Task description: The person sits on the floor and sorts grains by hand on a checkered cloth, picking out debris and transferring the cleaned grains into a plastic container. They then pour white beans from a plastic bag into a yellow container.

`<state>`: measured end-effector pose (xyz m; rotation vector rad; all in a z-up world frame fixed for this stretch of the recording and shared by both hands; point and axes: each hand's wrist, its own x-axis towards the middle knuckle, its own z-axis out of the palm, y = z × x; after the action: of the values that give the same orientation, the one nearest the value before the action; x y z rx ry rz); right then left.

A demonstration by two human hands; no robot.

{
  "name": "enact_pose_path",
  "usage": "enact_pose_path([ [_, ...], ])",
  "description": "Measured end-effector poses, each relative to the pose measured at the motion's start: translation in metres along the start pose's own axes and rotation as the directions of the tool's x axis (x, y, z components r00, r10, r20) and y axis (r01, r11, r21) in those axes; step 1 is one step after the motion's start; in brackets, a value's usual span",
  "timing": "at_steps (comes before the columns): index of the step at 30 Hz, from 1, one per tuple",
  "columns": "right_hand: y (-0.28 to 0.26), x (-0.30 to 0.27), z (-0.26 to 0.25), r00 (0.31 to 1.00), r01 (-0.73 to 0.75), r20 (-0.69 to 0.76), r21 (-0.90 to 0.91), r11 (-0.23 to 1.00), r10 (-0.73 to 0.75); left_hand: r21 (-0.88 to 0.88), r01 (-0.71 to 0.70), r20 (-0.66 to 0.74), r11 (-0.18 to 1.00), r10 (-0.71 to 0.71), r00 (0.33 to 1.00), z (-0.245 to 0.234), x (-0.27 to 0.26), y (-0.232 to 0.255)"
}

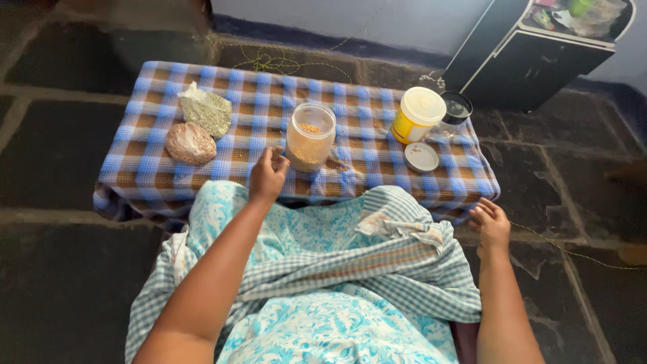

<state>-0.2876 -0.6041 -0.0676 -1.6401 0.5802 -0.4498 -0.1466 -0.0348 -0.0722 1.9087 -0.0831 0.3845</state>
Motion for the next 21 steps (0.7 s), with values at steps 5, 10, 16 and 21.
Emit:
enact_pose_path([
  [5,-0.019,0.062,0.06,0.966,-0.222,0.146,0.044,0.974,0.214,0.101,0.035,0.083,0.994,-0.043,0.996,0.01,-0.013,0.011],
  [10,-0.02,0.103,0.127,0.944,-0.316,0.032,-0.213,0.925,0.329,0.144,-0.037,0.077,0.989,0.026,0.997,0.009,-0.014,0.016],
  [16,0.002,0.113,0.16,0.979,-0.183,-0.161,-0.459,0.869,0.121,0.148,-0.137,0.091,0.979,0.124,0.988,0.008,-0.01,0.025],
  [21,0.003,0.117,0.15,0.981,-0.196,-0.061,-0.31,0.93,0.186,0.171,-0.1,0.098,0.98,0.084,0.992,0.008,0.017,0.049],
])
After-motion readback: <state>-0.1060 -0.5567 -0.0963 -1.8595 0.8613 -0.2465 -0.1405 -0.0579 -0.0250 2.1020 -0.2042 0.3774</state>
